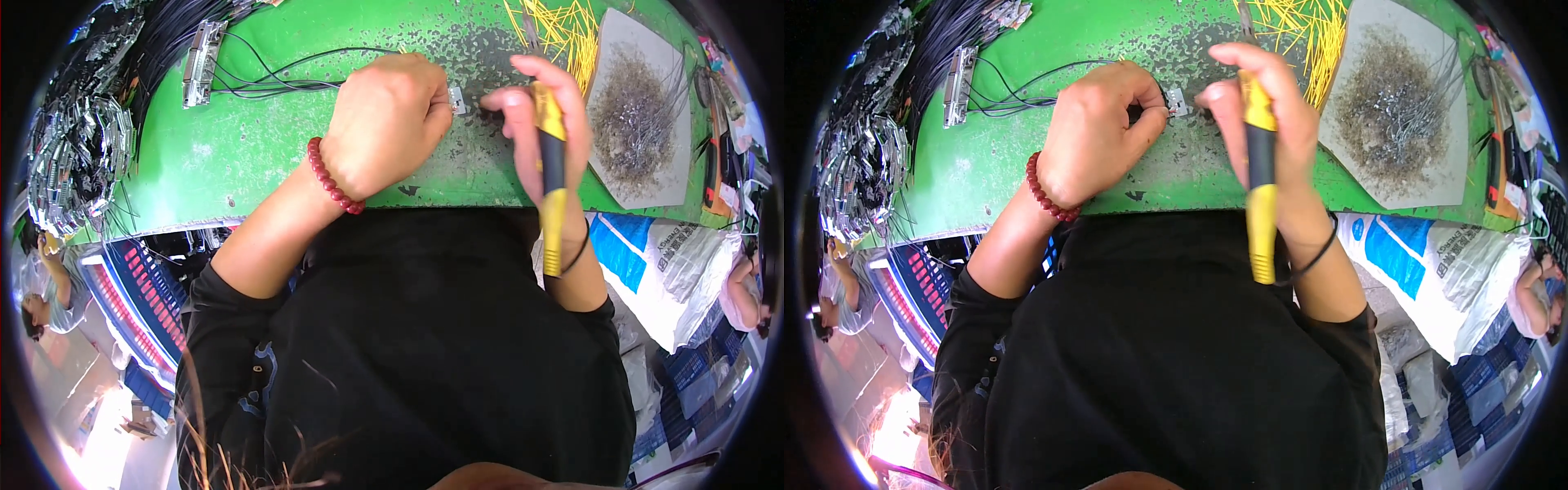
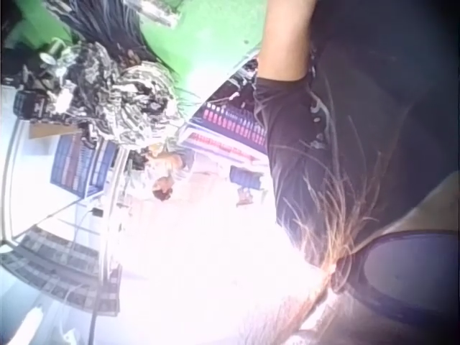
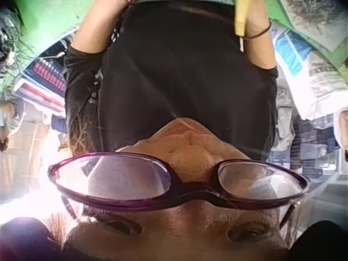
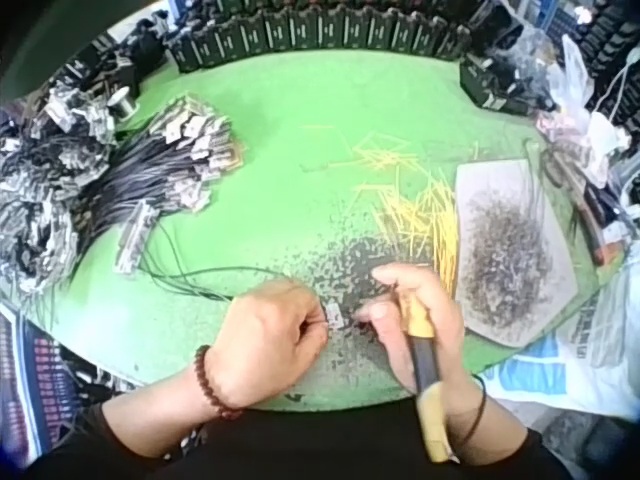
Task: The person solders wires onto a circuit board using a soldering iron, then picks up a plastic toy car body and solders the wires from the board onto the internal components of the car.
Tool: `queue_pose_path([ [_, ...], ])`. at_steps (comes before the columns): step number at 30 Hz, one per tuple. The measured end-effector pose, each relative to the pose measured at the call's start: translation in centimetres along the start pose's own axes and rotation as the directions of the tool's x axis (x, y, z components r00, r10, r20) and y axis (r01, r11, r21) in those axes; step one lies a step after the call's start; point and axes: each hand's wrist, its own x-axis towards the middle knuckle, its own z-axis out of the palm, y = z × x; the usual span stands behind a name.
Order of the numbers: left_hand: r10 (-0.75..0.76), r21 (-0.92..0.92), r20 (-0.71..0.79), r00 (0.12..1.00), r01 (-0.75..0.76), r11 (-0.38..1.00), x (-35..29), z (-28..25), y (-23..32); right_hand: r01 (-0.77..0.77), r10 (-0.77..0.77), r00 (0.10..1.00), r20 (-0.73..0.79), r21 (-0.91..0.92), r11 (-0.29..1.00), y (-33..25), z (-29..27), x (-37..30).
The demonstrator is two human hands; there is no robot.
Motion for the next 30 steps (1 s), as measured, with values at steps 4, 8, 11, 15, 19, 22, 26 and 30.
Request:
queue_pose_path([
  [4,-0.024,0.064,0.032,0.999,0.022,0.998,0.2,0.1,-0.1,-0.191,0.176,0.978,0.11,0.15,0.97,-1.3,-2.3,-1.5],
  [8,-0.012,0.104,0.049,0.999,0.007,0.995,0.6,0.0,0.1,-0.084,0.087,0.996,-0.012,0.134,0.987,-0.4,-3.4,-2.8],
  [11,-0.035,0.091,0.059,0.998,0.029,0.995,0.7,0.0,0.1,-0.098,0.106,0.992,-0.064,0.116,0.988,-0.7,-3.9,-3.1],
  [15,-0.044,0.104,0.076,0.996,0.036,0.994,0.9,-0.1,0.3,-0.094,0.117,0.99,-0.081,0.242,0.966,0.3,-3.6,-3.7],
  [19,-0.04,0.104,0.072,0.997,0.032,0.994,0.9,-0.1,0.3,-0.107,0.129,0.99,-0.056,0.295,0.949,0.7,-3.5,-4.1],
  [22,-0.046,0.102,0.073,0.996,0.038,0.994,0.9,-0.1,0.4,-0.146,0.158,0.987,-0.02,0.273,0.951,0.3,-3.5,-4.1],
  [26,-0.054,0.098,0.082,0.995,0.046,0.994,0.9,-0.1,0.3,-0.154,0.157,0.988,0.007,0.256,0.954,0.1,-3.3,-3.9],
  [30,-0.051,0.086,0.08,0.995,0.044,0.995,0.8,-0.2,0.3,-0.173,0.172,0.985,0.027,0.253,0.952,0.1,-3.3,-4.0],
])
